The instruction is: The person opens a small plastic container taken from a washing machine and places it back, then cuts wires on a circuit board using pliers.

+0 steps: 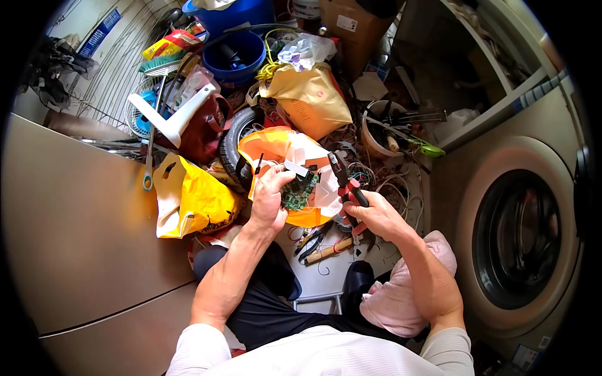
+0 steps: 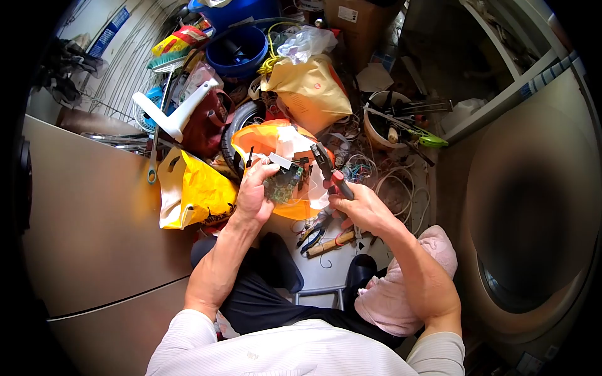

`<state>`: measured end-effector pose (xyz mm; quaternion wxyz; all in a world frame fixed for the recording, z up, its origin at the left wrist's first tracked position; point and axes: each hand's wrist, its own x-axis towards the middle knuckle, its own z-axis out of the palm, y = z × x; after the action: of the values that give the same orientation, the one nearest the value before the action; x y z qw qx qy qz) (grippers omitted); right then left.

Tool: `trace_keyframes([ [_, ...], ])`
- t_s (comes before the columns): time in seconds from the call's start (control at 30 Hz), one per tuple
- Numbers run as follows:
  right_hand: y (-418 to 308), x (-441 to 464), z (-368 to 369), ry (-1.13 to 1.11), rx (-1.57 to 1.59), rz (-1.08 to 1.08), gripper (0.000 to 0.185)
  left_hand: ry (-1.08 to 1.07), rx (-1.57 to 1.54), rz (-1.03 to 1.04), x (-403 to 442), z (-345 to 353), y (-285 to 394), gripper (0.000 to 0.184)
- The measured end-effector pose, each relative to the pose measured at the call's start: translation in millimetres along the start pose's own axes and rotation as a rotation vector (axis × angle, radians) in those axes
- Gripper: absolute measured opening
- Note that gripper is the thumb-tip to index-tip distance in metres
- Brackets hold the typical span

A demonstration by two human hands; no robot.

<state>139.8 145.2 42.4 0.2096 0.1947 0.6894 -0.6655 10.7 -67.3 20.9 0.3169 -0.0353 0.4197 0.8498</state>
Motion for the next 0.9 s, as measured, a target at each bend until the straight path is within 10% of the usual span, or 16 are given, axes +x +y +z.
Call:
trace_keyframes([
  [0.9, 8.6, 1.6, 3.4, -0.244, 0.157, 0.113, 0.034, 0.011, 0.195, -0.052, 8.6, -22.6, -13.8, 0.03],
])
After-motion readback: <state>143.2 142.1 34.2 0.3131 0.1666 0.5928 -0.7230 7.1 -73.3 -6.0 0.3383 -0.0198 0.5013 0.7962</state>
